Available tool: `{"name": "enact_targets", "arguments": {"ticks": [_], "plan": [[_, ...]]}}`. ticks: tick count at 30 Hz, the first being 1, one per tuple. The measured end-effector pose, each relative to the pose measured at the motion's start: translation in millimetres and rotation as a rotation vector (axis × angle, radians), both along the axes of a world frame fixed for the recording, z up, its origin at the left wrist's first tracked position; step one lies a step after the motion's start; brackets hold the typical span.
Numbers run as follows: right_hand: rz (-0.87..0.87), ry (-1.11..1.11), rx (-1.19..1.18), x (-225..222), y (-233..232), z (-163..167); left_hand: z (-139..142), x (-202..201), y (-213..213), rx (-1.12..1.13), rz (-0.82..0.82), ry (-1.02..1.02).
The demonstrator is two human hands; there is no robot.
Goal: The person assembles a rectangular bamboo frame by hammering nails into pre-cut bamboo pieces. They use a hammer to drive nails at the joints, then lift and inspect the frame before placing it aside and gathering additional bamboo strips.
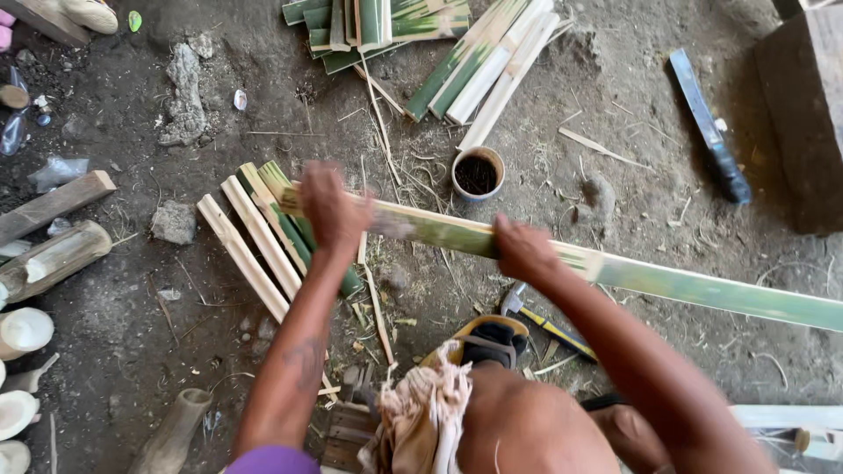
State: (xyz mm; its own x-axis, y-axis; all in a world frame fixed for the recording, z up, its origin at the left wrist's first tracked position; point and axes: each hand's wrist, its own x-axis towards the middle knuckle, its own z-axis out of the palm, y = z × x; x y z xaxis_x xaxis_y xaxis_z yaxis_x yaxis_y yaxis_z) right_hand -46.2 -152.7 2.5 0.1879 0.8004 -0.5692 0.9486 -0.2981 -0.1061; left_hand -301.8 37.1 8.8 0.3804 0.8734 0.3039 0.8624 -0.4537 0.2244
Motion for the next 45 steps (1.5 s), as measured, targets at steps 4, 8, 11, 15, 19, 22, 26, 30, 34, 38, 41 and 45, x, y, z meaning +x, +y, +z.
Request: {"name": "enact_targets", "arguments": {"ticks": [4,8,11,15,19,22,26,30,34,38,41,45], "plan": [[-0.038,0.205,0.068,-43.6,46.4,-17.3,-39.8,55.0,-61.5,0.371,-0.727,0.218],[0.017,0.205,0.177,-25.4,16.2,-27.6,-86.3,66.1,-43.7,-0.258,-0.737,0.496],[-0.106,0.259,0.171,38.7,-46.0,-26.5,-103.1,64.2,-16.3,-0.27,-0.77,0.425],[-0.286,-0.1,-0.147,129.1,-155.0,-43.3,-100.2,58.0,32.8,-0.202,-0.68,0.726],[-0.239,-0.186,0.009,154.2,-200.6,-90.1,-89.6,47.5,75.7,-0.299,-0.43,0.841],[-0.202,-0.08,0.069,141.9,-179.1,-111.3,-83.2,43.0,93.1,-0.234,-0.26,0.882],[-0.124,-0.078,0.144,111.7,-131.0,-108.8,-75.5,77.8,98.8,-0.677,-0.233,0.743],[-0.26,0.032,0.235,85.5,-78.3,-89.0,-79.2,168.4,91.1,-0.645,-0.347,0.064],[-0.54,0.284,0.461,62.8,-37.0,-73.3,-100.6,261.2,83.8,-0.784,-0.156,0.134],[-0.648,0.463,0.569,40.3,-26.4,-64.6,-121.1,294.6,74.9,-0.783,-0.134,0.342],[-0.666,0.487,0.551,33.3,-40.4,-63.2,-120.1,296.9,73.9,-0.826,-0.033,0.324],[-0.753,0.496,0.504,42.9,-76.1,-60.1,-94.8,286.7,88.7,-0.601,0.008,0.17]]}}
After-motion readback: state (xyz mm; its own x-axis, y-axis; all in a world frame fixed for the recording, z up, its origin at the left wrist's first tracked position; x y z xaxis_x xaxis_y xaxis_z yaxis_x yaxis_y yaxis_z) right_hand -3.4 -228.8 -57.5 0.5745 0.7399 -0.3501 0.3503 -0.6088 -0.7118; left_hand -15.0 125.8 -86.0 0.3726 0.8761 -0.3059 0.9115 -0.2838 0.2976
